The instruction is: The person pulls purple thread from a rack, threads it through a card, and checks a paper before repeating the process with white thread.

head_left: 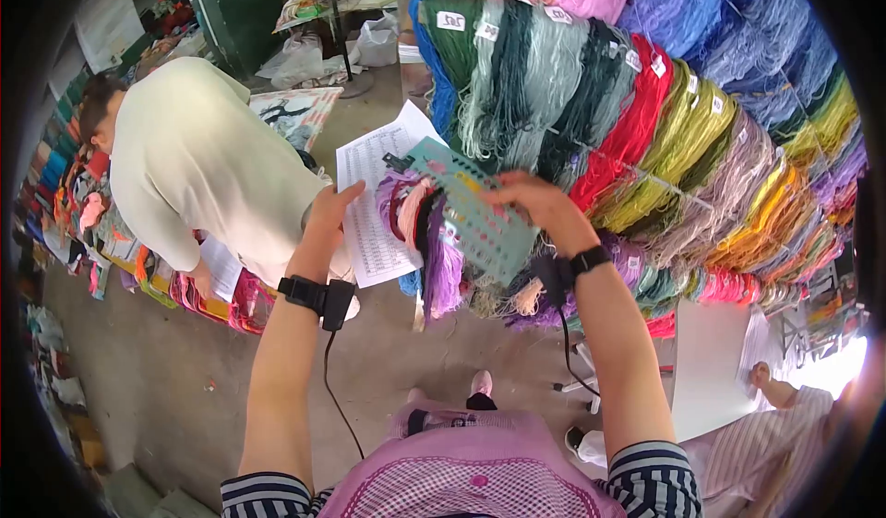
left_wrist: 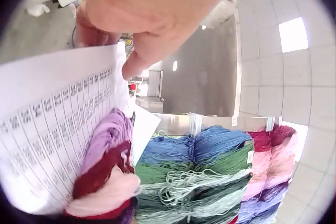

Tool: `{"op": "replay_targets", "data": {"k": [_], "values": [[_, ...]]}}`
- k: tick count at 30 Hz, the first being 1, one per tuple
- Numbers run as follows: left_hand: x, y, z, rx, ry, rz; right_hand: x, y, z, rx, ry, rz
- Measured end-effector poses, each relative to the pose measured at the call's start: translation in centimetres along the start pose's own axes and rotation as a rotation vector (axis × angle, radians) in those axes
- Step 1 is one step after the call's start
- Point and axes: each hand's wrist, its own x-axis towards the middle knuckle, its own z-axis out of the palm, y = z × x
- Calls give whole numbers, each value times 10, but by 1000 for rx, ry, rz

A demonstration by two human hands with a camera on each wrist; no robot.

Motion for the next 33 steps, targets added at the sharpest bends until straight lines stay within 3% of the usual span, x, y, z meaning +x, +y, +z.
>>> {"op": "replay_targets", "data": {"k": [1, 2, 4, 5, 7, 8, 10, 12, 16, 21, 24, 25, 28, 30, 31, 32, 33], "values": [[-4, 1, 2, -114, -124, -20, 1, -7, -1, 78, 16, 19], [-5, 0, 3, -104, -128, -30, 4, -10, -4, 157, 31, 37], [-2, 3, 5, 98, -121, 150, 10, -6, -9, -11, 4, 48], [-4, 2, 9, 98, -124, 149, 11, -3, -6, -88, 48, 61], [-12, -7, 21, 391, 305, 357, 10, 5, -2, -162, 93, 80], [-19, -11, 28, 394, 299, 356, 9, 11, -2, -117, 103, 84], [-44, -15, 46, 1062, 634, 1115, 5, 13, -1, -71, 119, 86], [-107, 6, 84, 1112, 258, 1123, -2, 9, 5, -37, 122, 68], [-108, -10, 93, 1104, 176, 1134, -6, 8, 6, 1, 147, 76], [-86, 5, 87, 1325, 78, 1194, -2, 7, 1, 19, 109, 65], [-54, 17, 90, 1338, 128, 1184, 23, 11, 0, -35, 180, 63], [-51, 17, 89, 1319, 84, 1089, 29, 11, 1, -38, 177, 57], [-41, -4, 81, 1080, 96, 1167, 35, 1, 8, -94, 141, 63], [-45, -9, 75, 1152, 97, 1193, 17, -11, 31, -755, 395, -12], [-47, -12, 73, 1224, 102, 1210, -15, -33, 59, -910, 553, 21], [-50, -10, 73, 1224, 102, 1205, -19, -21, 66, -911, 549, 24], [-56, -4, 75, 1293, 125, 1171, -20, -9, 70, -1018, 670, -277]]}}
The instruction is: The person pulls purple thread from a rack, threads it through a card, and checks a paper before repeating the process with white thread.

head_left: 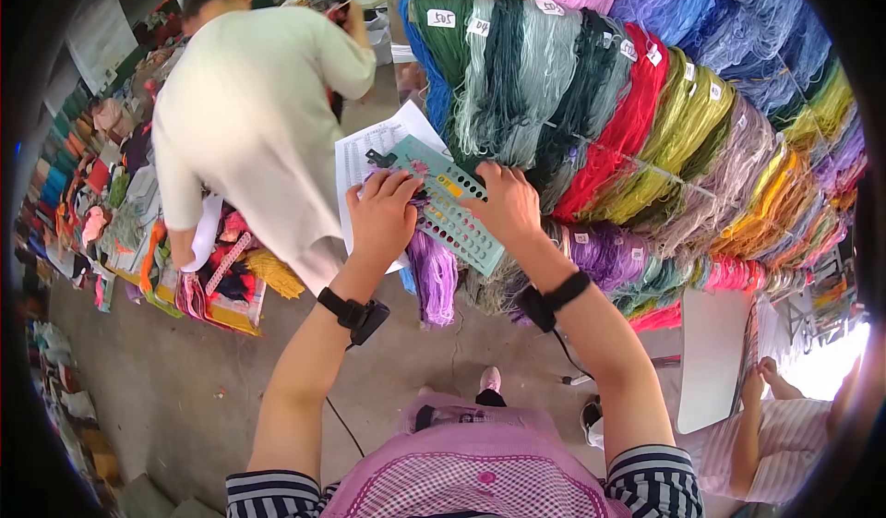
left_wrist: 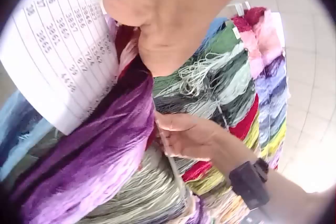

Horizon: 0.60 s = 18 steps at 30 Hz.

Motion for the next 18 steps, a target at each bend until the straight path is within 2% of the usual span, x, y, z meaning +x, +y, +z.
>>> {"op": "replay_targets", "data": {"k": [1, 2, 4, 5, 7, 8, 11, 12, 13, 16, 17, 18], "values": [[1, 1, -4, 61, -32, -18, -7, 2, 9, -40, 243, -222], [4, -4, -1, 65, -28, -21, -16, 0, 15, -40, 244, -228], [14, -16, 10, -87, -58, -49, -28, -4, 24, -23, 138, -404], [18, -20, 13, -89, -60, -51, -28, -3, 27, -23, 134, -403], [26, -32, 16, -320, -164, -104, -25, -3, 31, -30, 104, -380], [29, -33, 9, -388, -141, -122, -26, -6, 28, -27, 103, -387], [16, -15, -14, -439, -26, -137, -27, -9, 18, -20, 68, -348], [2, -9, -12, -300, -25, -17, -27, -5, 18, -40, 54, -347], [-8, -7, -12, -303, -27, -20, -28, -1, 19, -61, 37, -347], [-17, -20, -12, -289, -193, 11, -31, 8, 20, -99, -2, -314], [-17, -29, -8, -289, -189, 7, -33, 7, 19, -101, -4, -318], [-18, -36, -3, -429, -163, -27, -35, 5, 18, -119, -6, -325]]}}
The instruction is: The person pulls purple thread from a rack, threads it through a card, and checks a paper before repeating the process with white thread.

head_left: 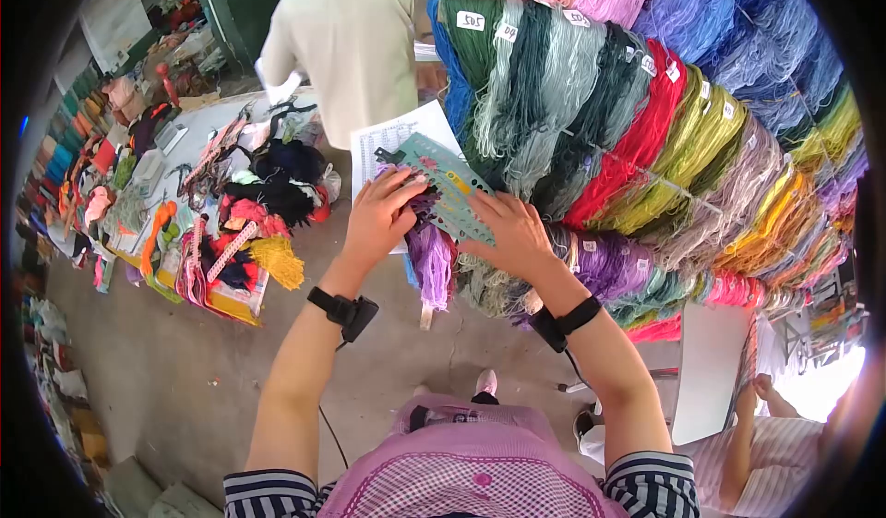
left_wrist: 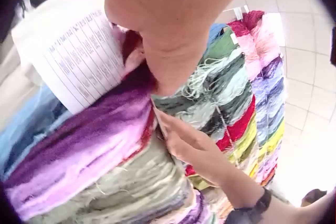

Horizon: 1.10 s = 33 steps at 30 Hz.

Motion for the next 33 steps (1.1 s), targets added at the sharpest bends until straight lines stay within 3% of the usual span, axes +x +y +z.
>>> {"op": "replay_targets", "data": {"k": [1, 3, 6, 10, 12, 15, 17, 20, 21, 23, 24, 25, 27, 29, 31, 33], "values": [[0, -8, 0, -142, 29, -13, -1, -2, -1, -17, -2, -6], [2, 0, -7, -127, 14, 20, -1, -6, 2, -39, 35, -14], [-11, 23, 1, 217, 3, -50, 0, -10, 5, -52, 64, -5], [5, 8, 10, 233, 23, -62, 13, -11, 15, -24, 38, 19], [19, -8, 6, 313, -58, 5, 24, -15, 15, -33, 25, 56], [21, -9, 1, 204, -146, -59, 29, -23, 1, -39, -39, 128], [13, -3, -3, 113, -97, -71, 19, -22, 1, -56, 70, 80], [-1, 12, -8, 35, 284, -4, 9, -19, 10, -71, 102, 49], [-11, 18, -9, 39, 286, -6, 11, -18, 13, -69, 103, 46], [-34, 33, -5, 62, 270, -193, 11, -15, 18, -43, 77, 53], [-34, 38, 0, 89, 366, -55, 14, -19, 14, -43, 78, 53], [-37, 45, 5, 88, 365, -58, 16, -23, 9, -29, 21, 95], [-40, 61, 14, -57, 462, -184, 22, -29, -3, -16, -41, 131], [-36, 65, 19, -42, 483, -235, 29, -32, -14, 74, -143, 238], [-27, 67, 24, 75, 454, -381, 35, -35, -25, 89, -169, 244], [-18, 63, 31, 116, 474, -402, 38, -35, -27, 103, -196, 250]]}}
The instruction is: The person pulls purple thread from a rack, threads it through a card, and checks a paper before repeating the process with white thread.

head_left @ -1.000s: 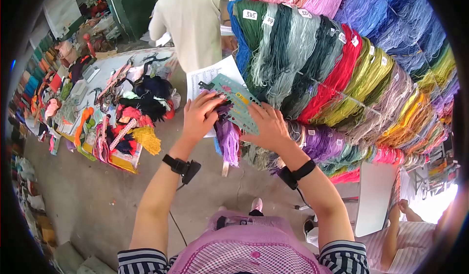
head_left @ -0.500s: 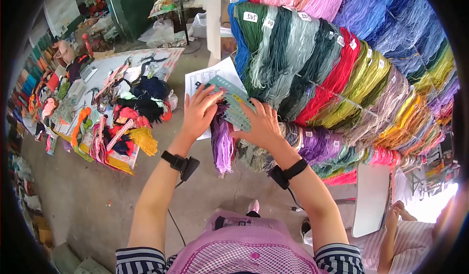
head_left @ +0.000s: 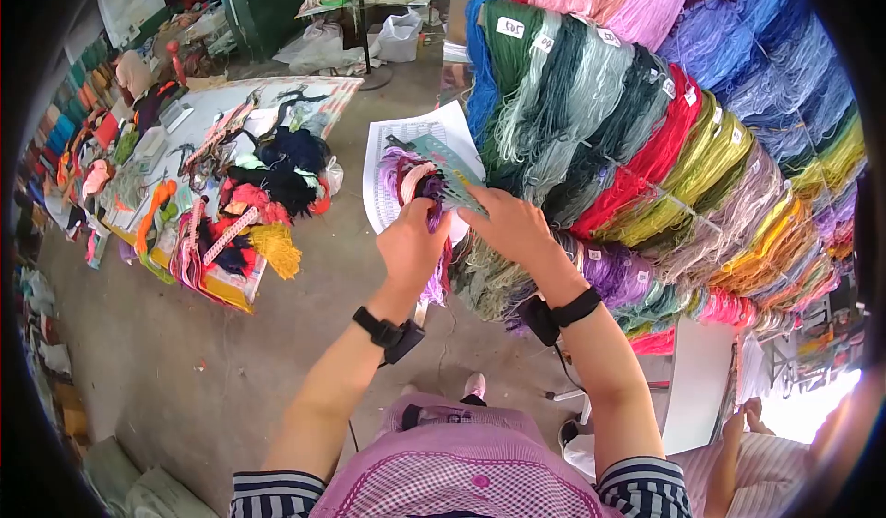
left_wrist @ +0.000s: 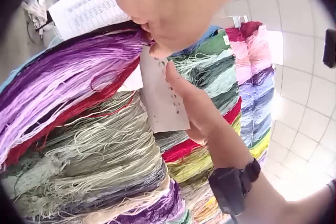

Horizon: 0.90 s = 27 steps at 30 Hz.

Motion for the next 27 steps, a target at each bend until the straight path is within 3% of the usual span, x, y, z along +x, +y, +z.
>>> {"op": "replay_targets", "data": {"k": [6, 8, 9, 11, 12, 14, 20, 22, 24, 26, 27], "values": [[10, -10, 6, -55, -30, 13, 11, 17, 11, 86, 34, 46], [13, -11, 2, -135, -57, 13, 24, 32, 18, 181, 236, 30], [14, -12, 1, -214, -85, 12, 27, 37, 14, 184, 236, 30], [18, -16, -1, -224, -124, 2, 33, 46, 6, 451, -70, 219], [20, -18, -2, -236, -163, -9, 34, 51, 7, 454, -71, 219], [24, -19, -12, -192, -224, -14, 37, 59, 13, 1016, -97, 276], [32, -51, -50, 55, -359, 20, 36, 68, 33, 1091, -26, 325], [41, -68, -52, -49, -155, -70, 37, 69, 28, 1119, -59, 341], [44, -56, -50, -19, -154, -14, 38, 74, 29, 1140, -98, 361], [46, -38, -32, -94, -212, 421, 45, 82, 34, 1078, -136, 342], [44, -35, -23, -95, -212, 426, 44, 82, 34, 1079, -131, 341]]}}
